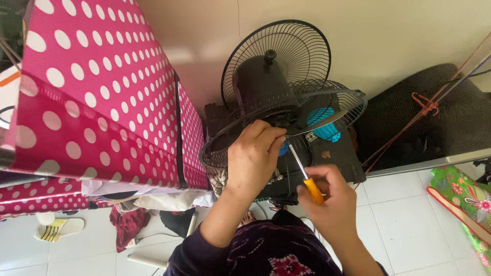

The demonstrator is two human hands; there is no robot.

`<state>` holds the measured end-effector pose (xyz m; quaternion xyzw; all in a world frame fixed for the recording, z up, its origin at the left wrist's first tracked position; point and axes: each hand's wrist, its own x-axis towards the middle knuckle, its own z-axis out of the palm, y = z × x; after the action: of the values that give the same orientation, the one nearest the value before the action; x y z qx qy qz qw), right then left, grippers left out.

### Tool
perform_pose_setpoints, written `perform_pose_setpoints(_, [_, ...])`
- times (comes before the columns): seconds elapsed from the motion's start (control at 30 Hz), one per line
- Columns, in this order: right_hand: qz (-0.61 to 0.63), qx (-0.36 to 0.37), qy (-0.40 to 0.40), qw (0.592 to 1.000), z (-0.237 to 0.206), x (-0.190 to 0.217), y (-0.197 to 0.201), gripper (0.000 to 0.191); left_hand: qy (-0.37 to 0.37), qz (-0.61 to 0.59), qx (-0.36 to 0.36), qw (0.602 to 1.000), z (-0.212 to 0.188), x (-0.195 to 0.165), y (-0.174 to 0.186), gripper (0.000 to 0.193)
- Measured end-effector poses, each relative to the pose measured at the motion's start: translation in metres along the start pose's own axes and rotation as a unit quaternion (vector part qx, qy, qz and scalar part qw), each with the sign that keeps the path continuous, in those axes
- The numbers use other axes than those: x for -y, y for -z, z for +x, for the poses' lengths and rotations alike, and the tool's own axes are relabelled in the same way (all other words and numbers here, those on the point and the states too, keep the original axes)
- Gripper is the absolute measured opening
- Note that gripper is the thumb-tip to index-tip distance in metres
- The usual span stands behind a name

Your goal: The person uses a screwdriver to attach a blue fan blade to the motor hub of an electric fan, then places the front wire cage over the blade and secures it. The person wipes the fan cage with a cloth at the end.

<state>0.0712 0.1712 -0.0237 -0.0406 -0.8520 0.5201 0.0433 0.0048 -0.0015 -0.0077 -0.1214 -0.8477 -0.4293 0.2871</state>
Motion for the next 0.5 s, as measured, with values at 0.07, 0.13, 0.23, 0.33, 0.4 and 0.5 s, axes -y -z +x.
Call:
perform_pose_setpoints(0.07, [-0.076, -0.057, 0.113, 0.989, -0.006, 0.003, -0.002, 0.030, 0.009, -0.004, 0.000, 1.000, 0.000, -0.001, 0.000, 0.011])
perform_pose_setpoints(0.13, [-0.139, -0.093, 0.183, 0.969, -0.009, 0.005, -0.002, 0.027, 0.012, -0.006, 0.000, 1.000, 0.000, -0.001, -0.001, 0.010])
perform_pose_setpoints(0.23, [-0.181, -0.092, 0.183, 0.962, -0.013, 0.004, -0.003, 0.029, 0.012, -0.006, -0.001, 1.000, -0.001, -0.001, -0.002, 0.009])
perform_pose_setpoints(0.33, [-0.032, -0.027, 0.043, 0.998, -0.013, -0.003, -0.010, 0.035, 0.014, -0.003, -0.008, 1.000, -0.001, -0.001, -0.004, 0.009])
perform_pose_setpoints(0.4, [0.232, 0.048, -0.135, 0.962, -0.011, -0.009, -0.014, 0.039, 0.016, 0.002, -0.010, 1.000, -0.001, -0.001, -0.004, 0.009])
perform_pose_setpoints(0.5, [0.430, 0.124, -0.186, 0.875, 0.001, -0.018, -0.006, 0.035, 0.011, 0.006, -0.009, 1.000, -0.001, 0.000, -0.004, 0.009])
